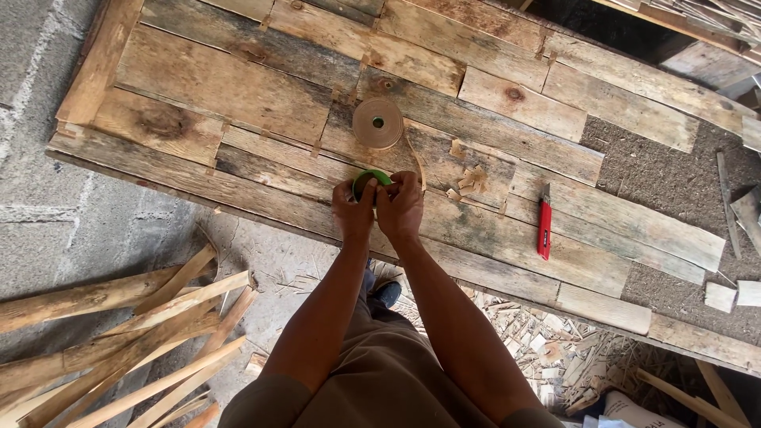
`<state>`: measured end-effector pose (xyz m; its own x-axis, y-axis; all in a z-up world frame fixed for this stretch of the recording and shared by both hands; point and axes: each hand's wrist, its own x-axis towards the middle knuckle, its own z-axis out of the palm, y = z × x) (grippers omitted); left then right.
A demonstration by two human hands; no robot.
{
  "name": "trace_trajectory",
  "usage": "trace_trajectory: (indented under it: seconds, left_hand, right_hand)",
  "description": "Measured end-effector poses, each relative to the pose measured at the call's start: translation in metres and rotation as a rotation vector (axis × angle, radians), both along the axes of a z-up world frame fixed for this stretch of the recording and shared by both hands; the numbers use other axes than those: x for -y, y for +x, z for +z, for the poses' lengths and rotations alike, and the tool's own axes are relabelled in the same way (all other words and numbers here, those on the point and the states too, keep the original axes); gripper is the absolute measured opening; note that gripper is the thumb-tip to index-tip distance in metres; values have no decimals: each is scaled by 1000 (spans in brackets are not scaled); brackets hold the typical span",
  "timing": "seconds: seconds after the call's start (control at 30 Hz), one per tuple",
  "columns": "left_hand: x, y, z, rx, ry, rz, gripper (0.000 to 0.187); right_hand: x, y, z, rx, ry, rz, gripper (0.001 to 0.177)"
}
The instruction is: The recorder is using tape and a utility knife to repair or join wooden planks on a workbench.
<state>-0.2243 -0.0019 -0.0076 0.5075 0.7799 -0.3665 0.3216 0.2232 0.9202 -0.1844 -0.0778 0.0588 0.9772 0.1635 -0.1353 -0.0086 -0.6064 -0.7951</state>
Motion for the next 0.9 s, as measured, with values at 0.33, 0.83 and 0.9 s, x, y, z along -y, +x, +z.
trace_trajectory:
  seconds: [0.33,0.83,0.9]
  left_hand:
    - [-8,-11,1,-28,479,9,34]
    - [-30,-11,48,-1,479,-350,41]
    - [-28,-12,42,11,587,-324,41]
  right_hand:
    - [15,-4,-9,68,246,-30,31]
    - [8,-3,2,168,42,192,30]
    - [9,-4,5,63,-69,176,26]
